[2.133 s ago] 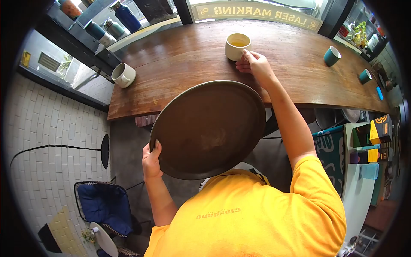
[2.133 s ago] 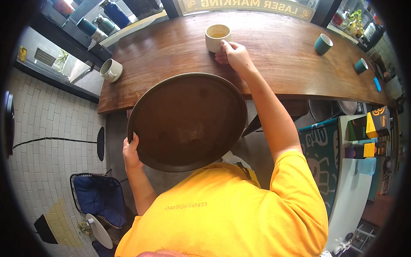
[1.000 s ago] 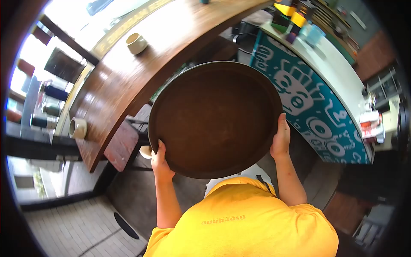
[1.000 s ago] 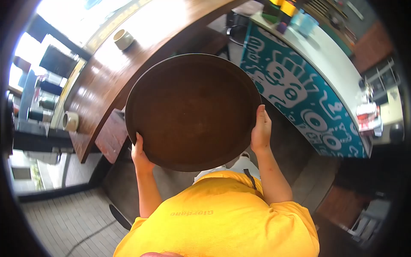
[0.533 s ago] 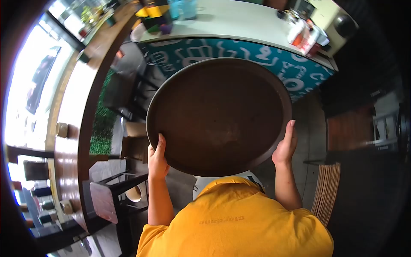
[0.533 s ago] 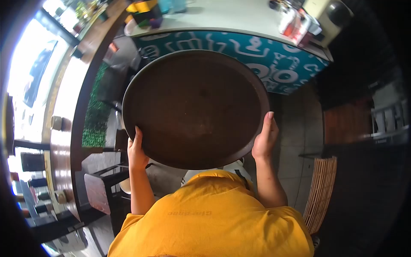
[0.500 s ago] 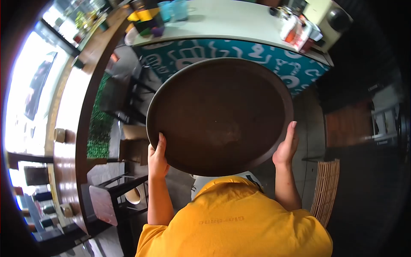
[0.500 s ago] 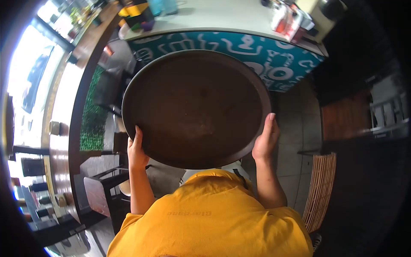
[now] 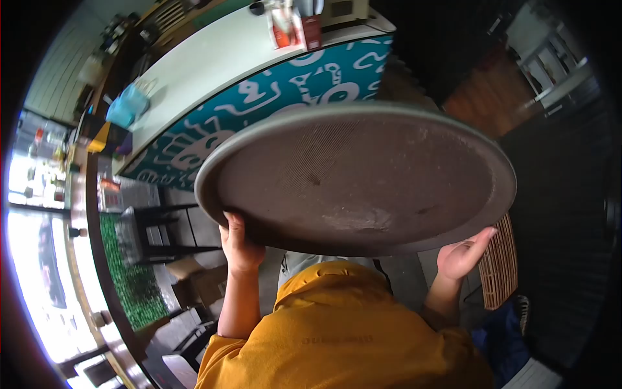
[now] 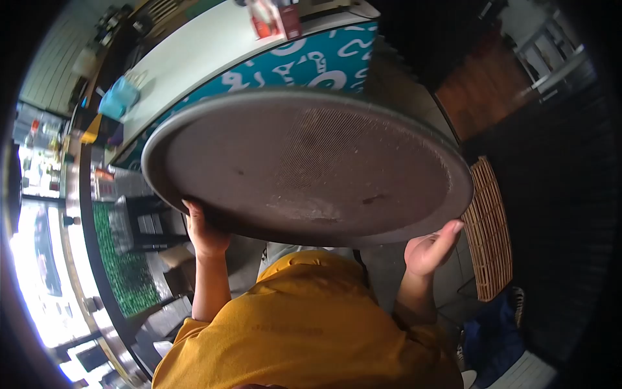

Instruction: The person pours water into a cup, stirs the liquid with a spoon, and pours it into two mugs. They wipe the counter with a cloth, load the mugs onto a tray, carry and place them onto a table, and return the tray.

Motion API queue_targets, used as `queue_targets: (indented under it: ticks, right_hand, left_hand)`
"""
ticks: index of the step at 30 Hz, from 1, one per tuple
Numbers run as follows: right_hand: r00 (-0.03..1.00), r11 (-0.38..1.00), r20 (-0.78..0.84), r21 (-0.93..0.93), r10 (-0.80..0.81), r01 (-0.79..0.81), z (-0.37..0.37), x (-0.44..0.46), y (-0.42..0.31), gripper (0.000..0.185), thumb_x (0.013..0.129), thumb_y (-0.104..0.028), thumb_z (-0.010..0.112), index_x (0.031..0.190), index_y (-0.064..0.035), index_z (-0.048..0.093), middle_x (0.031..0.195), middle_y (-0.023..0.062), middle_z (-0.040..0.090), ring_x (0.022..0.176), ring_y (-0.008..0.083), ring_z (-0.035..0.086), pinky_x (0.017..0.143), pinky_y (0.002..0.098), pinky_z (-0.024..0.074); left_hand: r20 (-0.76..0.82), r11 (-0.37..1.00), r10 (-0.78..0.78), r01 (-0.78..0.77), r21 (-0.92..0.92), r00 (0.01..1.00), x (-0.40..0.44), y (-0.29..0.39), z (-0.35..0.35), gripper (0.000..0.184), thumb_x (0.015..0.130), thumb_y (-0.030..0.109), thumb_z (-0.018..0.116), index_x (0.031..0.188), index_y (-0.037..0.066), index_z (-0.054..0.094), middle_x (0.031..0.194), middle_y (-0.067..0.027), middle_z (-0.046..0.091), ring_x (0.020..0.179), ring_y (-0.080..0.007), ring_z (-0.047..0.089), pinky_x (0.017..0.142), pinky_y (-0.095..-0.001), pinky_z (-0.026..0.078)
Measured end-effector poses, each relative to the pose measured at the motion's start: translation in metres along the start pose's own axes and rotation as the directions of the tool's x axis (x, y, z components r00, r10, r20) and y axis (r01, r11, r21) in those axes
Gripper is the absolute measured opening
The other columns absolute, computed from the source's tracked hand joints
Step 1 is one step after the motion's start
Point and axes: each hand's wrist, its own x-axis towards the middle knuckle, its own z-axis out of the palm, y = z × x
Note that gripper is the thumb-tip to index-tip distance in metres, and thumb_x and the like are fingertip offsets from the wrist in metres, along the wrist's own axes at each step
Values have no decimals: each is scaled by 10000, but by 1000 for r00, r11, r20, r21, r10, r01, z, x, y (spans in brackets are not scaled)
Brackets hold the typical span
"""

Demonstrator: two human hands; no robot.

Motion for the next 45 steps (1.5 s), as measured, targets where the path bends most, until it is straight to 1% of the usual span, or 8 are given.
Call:
queue_targets:
  ticks: [4, 17, 21, 35, 37, 38, 39, 45]
  right_hand:
    - [923, 932, 337, 357, -187, 58, -54, 35, 26, 701, 992, -528, 281, 1426, 21, 305, 1451, 105, 384, 1322, 231, 371, 1108, 411, 273]
    - [972, 990, -232, 138, 47, -15, -10, 142, 104, 563, 877, -438, 622, 1253, -34, 516, 1242, 117, 542, 1103, 233, 555, 928, 408, 463]
    - [998, 967, -9, -248, -56, 52, 42, 229, 87, 355, 861, -325, 641, 959, 14, 607, 912, 229, 626, 703, 264, 631, 572, 306, 525]
    - [870, 981, 473, -51, -141, 187, -128, 488, 154, 299, 861, -253, 644, 932, 35, 610, 836, 227, 645, 732, 295, 635, 607, 343, 533]
    - [933, 981, 321, -46, -162, 186, -128, 518, 162, 295, 858, -239, 647, 919, 49, 623, 829, 216, 650, 719, 290, 633, 603, 332, 529]
    - [959, 982, 229, -45, -167, 181, -132, 541, 164, 293, 858, -234, 647, 912, 54, 628, 827, 212, 652, 713, 287, 632, 601, 327, 527]
    - [976, 983, 134, -43, -170, 177, -135, 564, 167, 292, 857, -228, 648, 906, 59, 634, 825, 208, 654, 707, 285, 631, 598, 322, 525]
    - [887, 956, 363, 52, -287, 288, -158, 694, 203, 390, 866, -337, 648, 933, 46, 612, 845, 151, 620, 699, 228, 588, 613, 344, 448]
  left_hand:
    - [88, 1000, 9, -8, -11, 996, 61, -35, 29, 647, 921, 441, 571, 1403, 82, 330, 1309, -69, 471, 1200, -243, 459, 1035, -422, 349]
    - [372, 971, -222, 239, -1, 901, 300, -116, 126, 431, 893, 423, 606, 1158, 90, 536, 1138, -92, 571, 1099, -257, 535, 930, -426, 437]
    - [676, 960, 214, -281, -11, 705, 350, -120, 209, 337, 945, 281, 541, 971, -55, 548, 859, -178, 633, 693, -330, 652, 601, -358, 523]
    - [906, 960, 279, -84, -266, 318, 466, -261, 405, 317, 968, 238, 482, 1141, -23, 439, 1042, -298, 582, 867, -344, 597, 703, -414, 505]
    - [640, 974, 227, -163, -158, 734, 447, -259, 466, 229, 955, 220, 520, 976, -7, 529, 866, -198, 629, 741, -306, 621, 679, -382, 534]
    - [673, 937, 282, -347, -40, 684, 456, -266, 480, 205, 945, 208, 537, 954, 4, 523, 852, -175, 627, 750, -279, 613, 690, -377, 534]
    - [545, 878, -14, 271, -395, 839, 468, -296, 459, 222, 930, 213, 567, 954, -3, 526, 833, -154, 619, 773, -255, 604, 706, -369, 533]
    - [536, 987, 132, -64, -144, 834, 511, -315, 538, 241, 899, 261, 625, 920, 28, 566, 833, -142, 618, 794, -239, 600, 707, -357, 504]
